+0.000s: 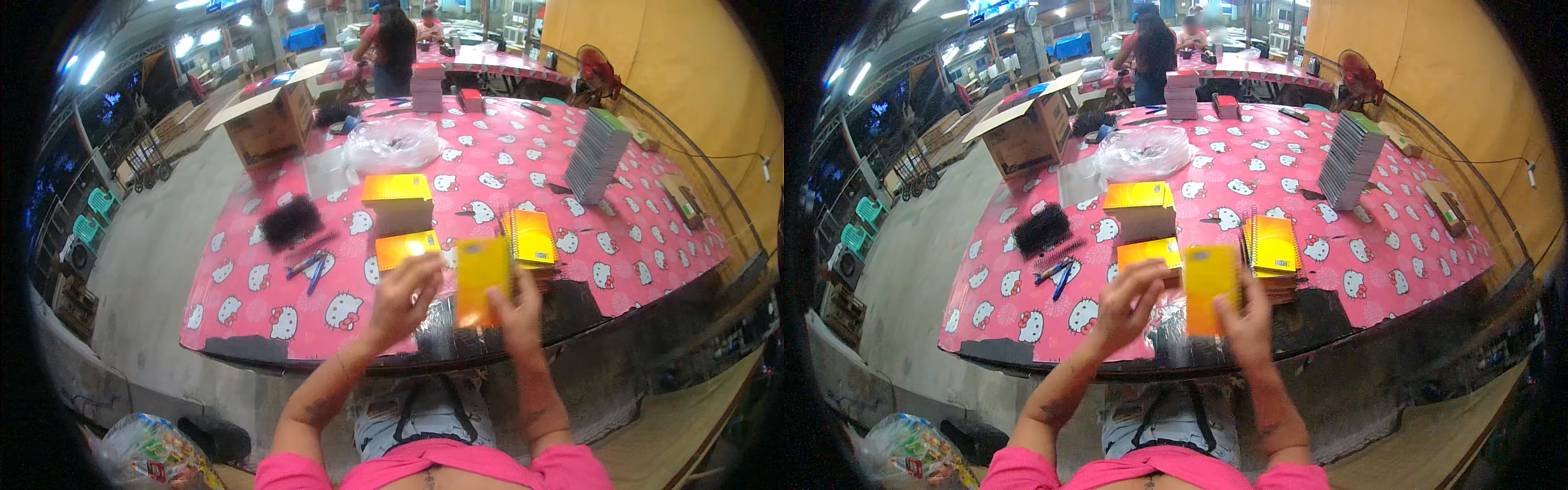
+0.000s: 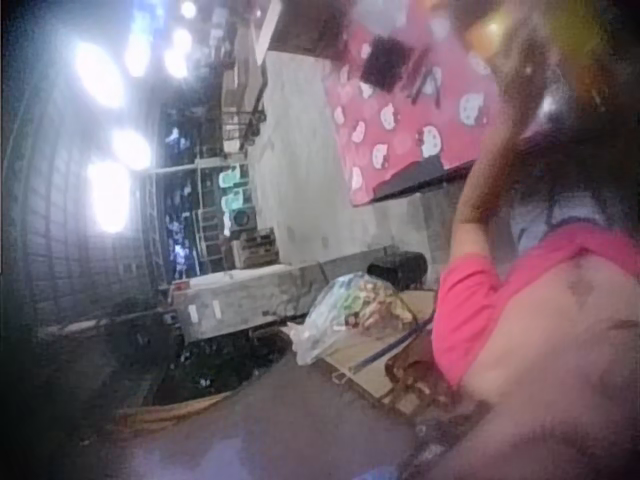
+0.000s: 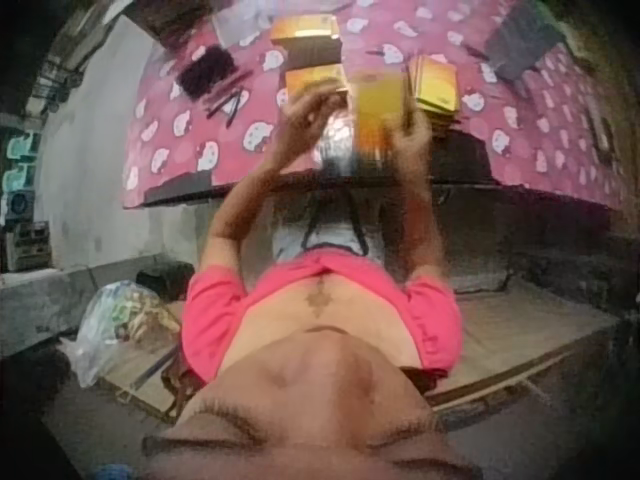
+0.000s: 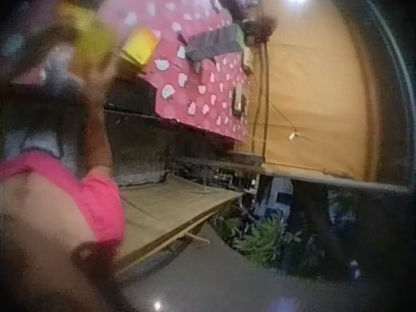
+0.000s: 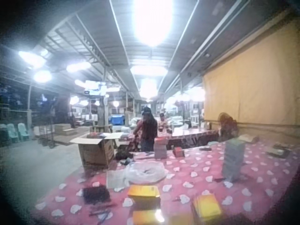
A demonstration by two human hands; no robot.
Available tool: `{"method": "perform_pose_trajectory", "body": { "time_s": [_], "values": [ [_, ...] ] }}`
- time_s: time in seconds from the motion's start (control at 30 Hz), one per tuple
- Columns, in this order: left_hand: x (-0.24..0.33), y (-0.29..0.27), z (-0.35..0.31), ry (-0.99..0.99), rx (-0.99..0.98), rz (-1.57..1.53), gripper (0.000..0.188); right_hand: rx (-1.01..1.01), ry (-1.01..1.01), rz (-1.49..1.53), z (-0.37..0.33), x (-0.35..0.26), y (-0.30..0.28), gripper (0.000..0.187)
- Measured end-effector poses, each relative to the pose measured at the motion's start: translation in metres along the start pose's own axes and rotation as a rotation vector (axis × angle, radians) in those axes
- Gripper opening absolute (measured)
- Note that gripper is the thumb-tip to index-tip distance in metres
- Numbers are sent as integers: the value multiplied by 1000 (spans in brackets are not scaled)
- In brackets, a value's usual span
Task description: The person packages small yellow and orange items by placing them into plastic sleeves and then sealing the sleeves into cardboard boxes by hand.
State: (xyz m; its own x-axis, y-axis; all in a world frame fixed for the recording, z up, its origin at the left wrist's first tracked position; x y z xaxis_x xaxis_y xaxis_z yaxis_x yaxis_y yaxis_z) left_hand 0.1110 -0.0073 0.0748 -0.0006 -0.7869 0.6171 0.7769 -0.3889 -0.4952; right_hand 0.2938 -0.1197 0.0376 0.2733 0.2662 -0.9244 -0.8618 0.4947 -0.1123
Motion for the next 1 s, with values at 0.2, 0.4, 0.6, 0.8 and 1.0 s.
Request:
{"method": "perform_pose_trajectory", "body": {
  "time_s": [0.2, 0.4, 0.6, 0.8, 1.0],
  "values": [
    [-113, 12, -9, 83, -201, 710, 35, 92, -102, -276, 106, 36, -123, 67],
    [-115, -2, -20, 153, -219, 701, 35, 128, -107, -1242, 110, 15, -105, 78],
    [-45, -10, -31, 161, -193, 513, 37, -558, -298, -351, 27, -18, 18, 86],
    [-78, -27, -28, -141, -161, 263, 38, -345, -95, -81, -17, 86, 37, 36],
    [-248, -162, -53, -500, 4, 859, 25, -163, -3, 82, -31, 74, 71, 32]
  ]
}}
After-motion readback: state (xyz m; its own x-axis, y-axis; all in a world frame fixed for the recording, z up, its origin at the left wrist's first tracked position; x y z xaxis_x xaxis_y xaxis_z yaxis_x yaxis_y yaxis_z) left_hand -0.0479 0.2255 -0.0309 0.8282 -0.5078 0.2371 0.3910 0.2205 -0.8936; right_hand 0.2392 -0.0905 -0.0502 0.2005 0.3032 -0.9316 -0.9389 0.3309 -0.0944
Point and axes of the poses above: each hand's wrist, its own z-axis towards the middle knuckle, its own y-axis out of the palm, x = y × z, the point moved 2 cm from there along z, towards the middle knuckle, and after that the axes turned 6 degrees about -x, right-handed, at the moved point
